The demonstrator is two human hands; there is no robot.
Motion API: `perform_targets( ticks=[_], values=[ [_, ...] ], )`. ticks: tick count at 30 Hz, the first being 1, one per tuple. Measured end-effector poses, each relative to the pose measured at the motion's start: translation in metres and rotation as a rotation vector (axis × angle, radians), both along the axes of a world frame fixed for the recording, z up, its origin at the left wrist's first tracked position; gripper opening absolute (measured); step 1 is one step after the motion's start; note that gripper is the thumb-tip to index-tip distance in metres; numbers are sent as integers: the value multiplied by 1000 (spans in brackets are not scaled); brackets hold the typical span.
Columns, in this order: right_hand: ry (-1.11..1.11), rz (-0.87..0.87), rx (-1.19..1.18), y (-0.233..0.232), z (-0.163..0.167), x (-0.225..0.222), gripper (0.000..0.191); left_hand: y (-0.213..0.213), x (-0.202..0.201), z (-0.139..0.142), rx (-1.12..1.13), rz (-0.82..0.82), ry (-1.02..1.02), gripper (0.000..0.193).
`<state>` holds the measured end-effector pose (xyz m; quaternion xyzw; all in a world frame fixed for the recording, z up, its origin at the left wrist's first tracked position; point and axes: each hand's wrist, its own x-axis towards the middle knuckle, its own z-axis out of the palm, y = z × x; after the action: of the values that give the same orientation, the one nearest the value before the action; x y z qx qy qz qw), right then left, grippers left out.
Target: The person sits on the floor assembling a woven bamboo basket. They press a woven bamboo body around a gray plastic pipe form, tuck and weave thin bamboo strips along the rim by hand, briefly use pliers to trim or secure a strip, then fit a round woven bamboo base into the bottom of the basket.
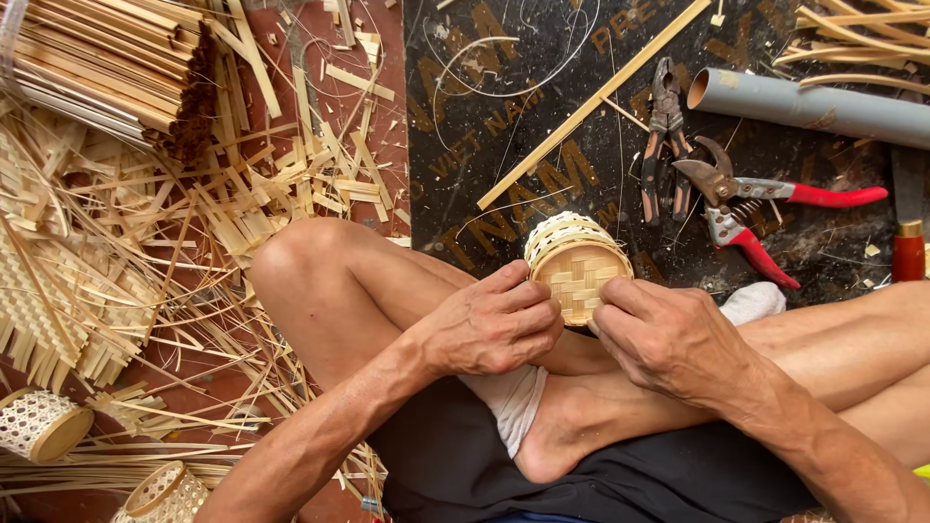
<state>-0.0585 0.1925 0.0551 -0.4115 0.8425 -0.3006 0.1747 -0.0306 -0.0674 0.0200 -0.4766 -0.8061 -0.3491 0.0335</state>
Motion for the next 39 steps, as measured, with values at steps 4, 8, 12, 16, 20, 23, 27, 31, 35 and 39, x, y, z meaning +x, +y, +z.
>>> perform_targets(
  ticks=[4,8,12,16,20,23,27,31,35,39],
  values=[
    [178,118,-109,5,-6,-8,23,0,-5,-2,-10,-1,33,27],
    [326,225,-135,12,-7,-19,31,-1,-11,6,52,8,20,26],
    [328,327,-263,15,4,-22,37,-8,-6,22,134,20,-23,25],
    [395,355,-323,0,3,-21,38,-13,1,24,148,42,-21,30],
    [394,355,-353,-2,-1,-12,38,-15,4,21,182,28,-28,29],
    [330,370,-326,7,2,-4,41,-14,2,24,179,-23,-2,31],
    [397,393,-283,16,11,-9,44,-11,-2,35,131,-70,1,35],
    [353,366,-301,11,10,-22,46,-9,-15,39,-40,-131,36,38],
    [419,337,-238,11,3,-15,43,-1,-16,40,-117,-106,95,39],
    [457,330,-201,13,-5,-7,39,1,-14,40,-160,-111,196,40]
  ],
)
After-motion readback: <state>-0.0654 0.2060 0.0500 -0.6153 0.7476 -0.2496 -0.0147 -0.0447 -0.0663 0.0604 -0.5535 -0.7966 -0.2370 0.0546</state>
